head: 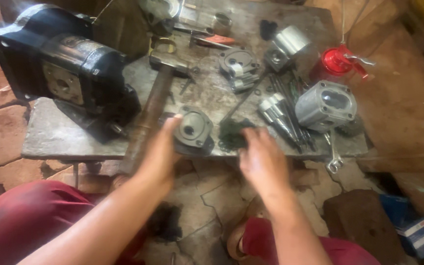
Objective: The person wipes metal mechanical parts with a scouring pad, handles engine components on a workbench, and uses a screwdriver to manipulate a circular metal part.
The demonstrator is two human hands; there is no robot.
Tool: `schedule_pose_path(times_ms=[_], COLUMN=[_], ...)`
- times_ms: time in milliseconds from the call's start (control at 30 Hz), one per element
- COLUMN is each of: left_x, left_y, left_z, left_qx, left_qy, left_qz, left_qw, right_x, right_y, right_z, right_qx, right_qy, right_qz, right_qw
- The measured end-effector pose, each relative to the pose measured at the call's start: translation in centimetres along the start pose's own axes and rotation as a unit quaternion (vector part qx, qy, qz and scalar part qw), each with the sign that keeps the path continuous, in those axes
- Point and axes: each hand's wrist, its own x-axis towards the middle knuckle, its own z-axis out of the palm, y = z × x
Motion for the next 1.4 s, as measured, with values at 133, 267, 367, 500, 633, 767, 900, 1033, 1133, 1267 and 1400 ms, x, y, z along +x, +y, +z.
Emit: schedule_pose_path(times_ms=[133, 267, 367, 500, 633, 767, 900, 1033, 1133, 1267, 1400], left_x=[-1.2, -2.1, -2.5, -3.3, -3.9, -4.1, -3.4, -3.3, -3.7, -4.1, -4.4], left_y=[0.1, 0.4, 0.6, 1.3, 1.7, 1.3, 0.1, -0.6, -0.3, 0.4, 0.6], left_z=[-0.4, -1.0, -1.2, -1.8, -2.2, -2.9, -3.3, -3.2, -2.5, -1.8, -1.6], left_qx=[0.036, 0.024, 0.040, 0.121, 0.104, 0.135, 0.121, 0.065, 0.115, 0.127, 0.138], left_qy=[0.046, 0.009, 0.017, 0.019, -0.015, -0.028, -0.013, -0.070, -0.020, 0.000, 0.005], left_qz=[-0.103, -0.092, -0.158, -0.177, -0.166, -0.189, -0.209, -0.118, -0.174, -0.184, -0.179], left_qw=[0.993, 0.995, 0.987, 0.977, 0.981, 0.972, 0.970, 0.988, 0.978, 0.975, 0.974], right_x=[0.8, 1.2, 1.3, 1.7, 2.2, 2.7, 4.6, 5.8, 6.4, 7.1, 7.7], right_y=[-0.7, -2.2, -3.1, -3.7, -2.2, 3.5, 11.3, 16.3, 16.7, 14.9, 14.4], right_z=[-1.0, -3.0, -4.6, -5.4, -5.7, -9.0, -11.0, -6.8, -4.8, -4.1, -4.7], right_qx=[0.039, 0.094, 0.113, 0.110, 0.099, 0.020, 0.050, 0.089, 0.051, -0.022, 0.050], right_qy=[0.005, -0.004, -0.004, -0.028, -0.010, 0.037, 0.080, 0.027, 0.046, 0.079, 0.074], right_qz=[0.038, 0.059, 0.070, 0.090, 0.066, 0.076, 0.109, 0.182, 0.201, 0.282, 0.330], right_qw=[0.998, 0.994, 0.991, 0.989, 0.993, 0.996, 0.990, 0.979, 0.977, 0.956, 0.940])
